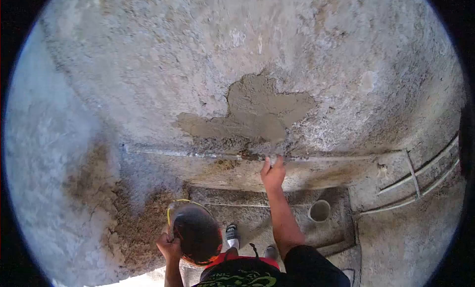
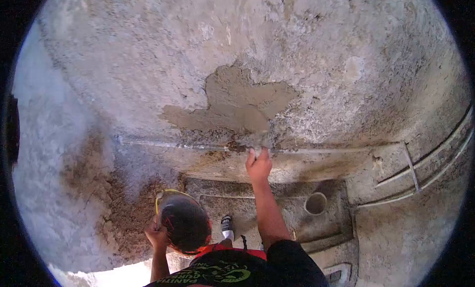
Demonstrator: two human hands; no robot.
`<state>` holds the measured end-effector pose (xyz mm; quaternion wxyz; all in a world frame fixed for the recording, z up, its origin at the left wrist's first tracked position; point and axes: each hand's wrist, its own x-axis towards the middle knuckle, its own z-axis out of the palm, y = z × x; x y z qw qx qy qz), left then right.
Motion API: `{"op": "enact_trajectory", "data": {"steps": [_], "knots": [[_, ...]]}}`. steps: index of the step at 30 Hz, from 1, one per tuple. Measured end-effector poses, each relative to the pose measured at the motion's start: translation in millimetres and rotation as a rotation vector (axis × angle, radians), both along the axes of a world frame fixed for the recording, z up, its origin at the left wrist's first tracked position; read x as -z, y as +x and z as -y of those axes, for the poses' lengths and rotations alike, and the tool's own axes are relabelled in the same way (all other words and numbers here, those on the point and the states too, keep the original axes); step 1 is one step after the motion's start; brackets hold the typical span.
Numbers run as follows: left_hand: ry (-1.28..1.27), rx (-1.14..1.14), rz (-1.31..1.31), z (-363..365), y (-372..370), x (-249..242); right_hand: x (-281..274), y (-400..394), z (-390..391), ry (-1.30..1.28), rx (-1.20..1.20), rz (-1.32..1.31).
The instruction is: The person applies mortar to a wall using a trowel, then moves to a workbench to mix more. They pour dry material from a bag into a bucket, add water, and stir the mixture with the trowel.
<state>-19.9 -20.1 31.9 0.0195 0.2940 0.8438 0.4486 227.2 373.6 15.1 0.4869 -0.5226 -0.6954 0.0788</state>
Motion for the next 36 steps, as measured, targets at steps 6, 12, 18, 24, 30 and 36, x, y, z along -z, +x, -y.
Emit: {"op": "enact_trajectory", "data": {"steps": [6, 12, 18, 24, 30, 36], "knots": [[-0.099, 0.074, 0.047, -34.9, -49.8, -6.3, 61.7, 20.0, 35.7, -0.281, -0.059, -0.653], [-0.044, 0.169, 0.054, -52.1, -68.7, -7.8, 13.3, -3.3, 6.0, -0.195, -0.139, -0.584], [-0.082, 0.175, 0.059, -45.8, -59.3, -0.5, 37.5, 10.6, 14.4, -0.117, -0.143, 0.047], [0.033, 0.225, 0.045, -33.0, -59.2, 39.1, 115.1, 87.2, 158.6, -0.553, -0.22, 0.345], [0.031, 0.196, 0.024, -42.3, -18.1, 31.0, 114.4, 152.4, 280.9, -0.936, 0.035, 0.126], [0.158, 0.231, 0.129, -67.2, 57.2, 22.4, 116.6, 246.6, 293.5, -0.86, 0.1, 0.213]]}}
